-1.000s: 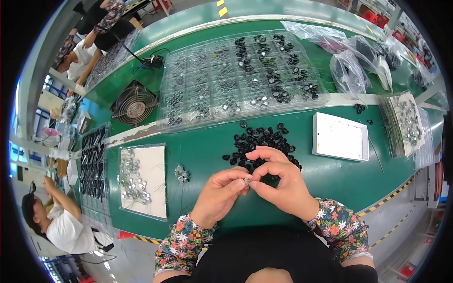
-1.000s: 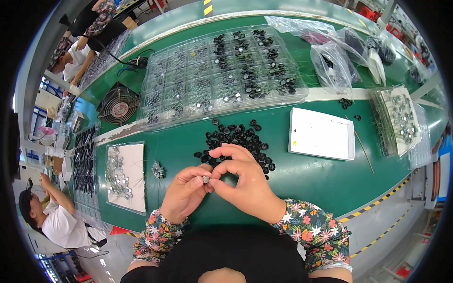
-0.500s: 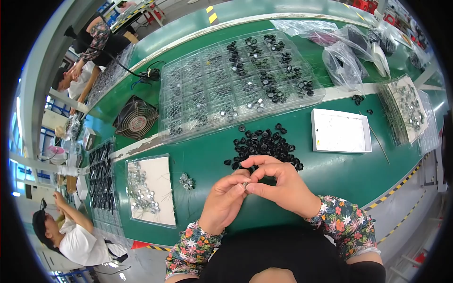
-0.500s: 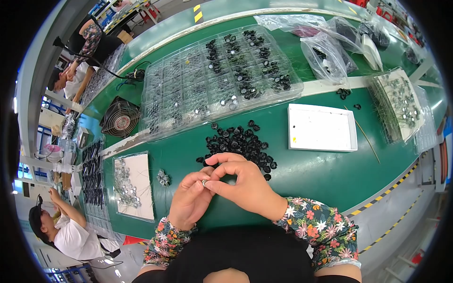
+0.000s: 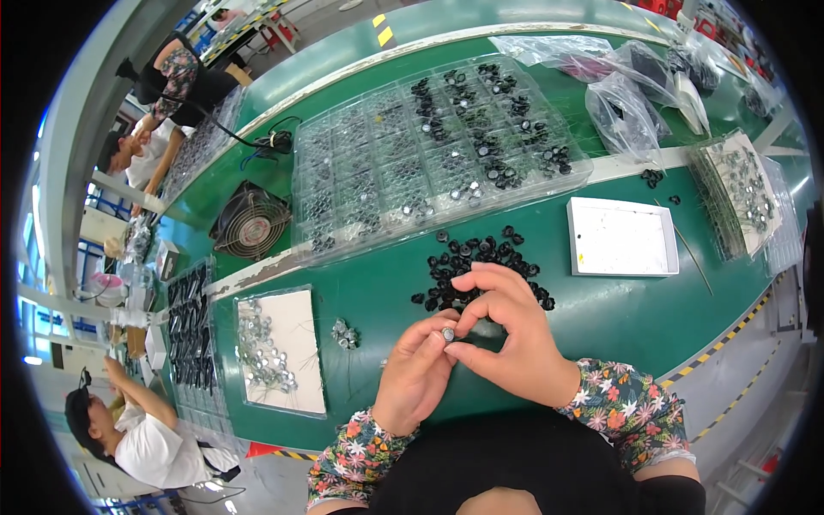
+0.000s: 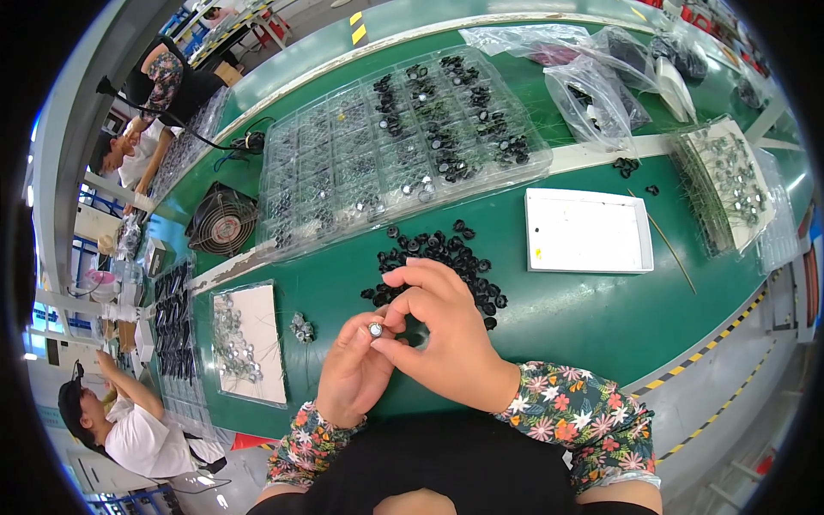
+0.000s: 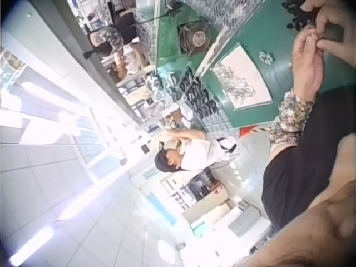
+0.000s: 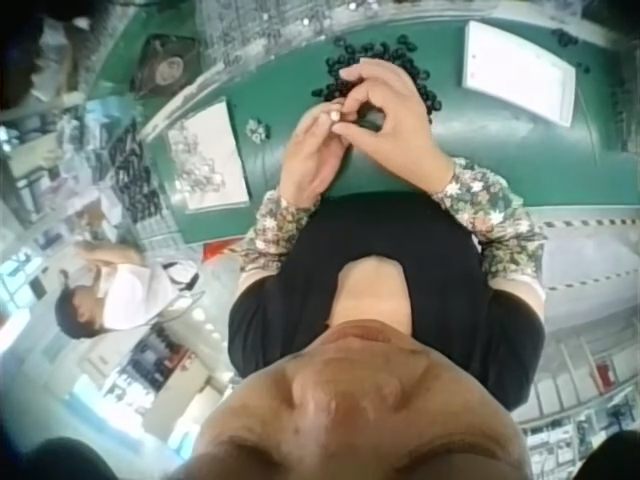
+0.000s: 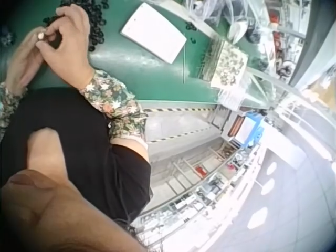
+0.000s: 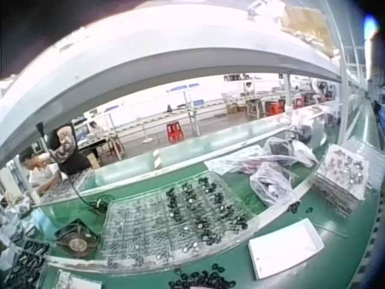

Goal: The person assembles small white components into black circular housings by hand, taking the components from storage trays and inserting them into the housings.

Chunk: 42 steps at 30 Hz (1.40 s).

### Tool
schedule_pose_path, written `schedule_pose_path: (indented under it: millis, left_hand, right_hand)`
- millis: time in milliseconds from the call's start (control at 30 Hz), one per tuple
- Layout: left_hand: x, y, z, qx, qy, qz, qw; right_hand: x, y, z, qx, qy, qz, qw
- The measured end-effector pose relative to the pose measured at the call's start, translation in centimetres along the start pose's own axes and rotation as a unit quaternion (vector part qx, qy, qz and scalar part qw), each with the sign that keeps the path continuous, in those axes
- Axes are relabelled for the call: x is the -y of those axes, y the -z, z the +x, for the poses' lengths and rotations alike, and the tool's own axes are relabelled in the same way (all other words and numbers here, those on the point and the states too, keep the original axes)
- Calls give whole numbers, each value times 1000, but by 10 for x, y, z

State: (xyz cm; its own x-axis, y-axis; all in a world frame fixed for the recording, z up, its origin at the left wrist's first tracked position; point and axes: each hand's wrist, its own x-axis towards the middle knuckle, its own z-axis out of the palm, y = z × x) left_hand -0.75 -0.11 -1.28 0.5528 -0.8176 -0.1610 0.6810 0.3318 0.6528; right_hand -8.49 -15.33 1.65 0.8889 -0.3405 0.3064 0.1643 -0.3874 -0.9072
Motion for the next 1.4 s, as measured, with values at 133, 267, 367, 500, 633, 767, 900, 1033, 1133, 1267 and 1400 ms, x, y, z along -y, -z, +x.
schedule_pose_path:
  millis: [133,267,367,500,633,767,900,1033,1133,1267,1400]
  left_hand:
    - [-1,-1,-1,8,34,-37,999]
    - [-4,-2,-1,16,55,-46,997]
    - [-7,-1,0,26,63,-46,997]
    - [-7,1,1,47,85,-47,994]
    - [-13,-13,3,-6,37,13,999]
    - [-31,8,14,-124,-178,332,918]
    - [-37,4,20,-145,-208,647,719]
    - [-24,2,23,-58,-256,716,646]
    - [-16,-5,24,-10,-249,756,605]
    - [-8,-4,26,-23,-233,777,584]
    - [-9,-2,26,-21,-252,773,582]
  right_hand:
    - [5,-1,2,-59,102,-127,985]
    - [5,3,4,-61,181,-203,960]
    - [7,7,3,-52,216,-241,945]
    - [2,11,3,-27,252,-268,930]
    - [2,14,7,-16,226,-198,954]
    - [0,38,14,-59,179,-116,975]
    - [-15,41,6,-102,84,27,991]
    - [-16,39,1,-84,42,40,995]
    - [-15,39,1,-86,42,29,995]
    - [-14,39,0,-73,33,31,996]
    - [-15,37,0,-57,43,43,997]
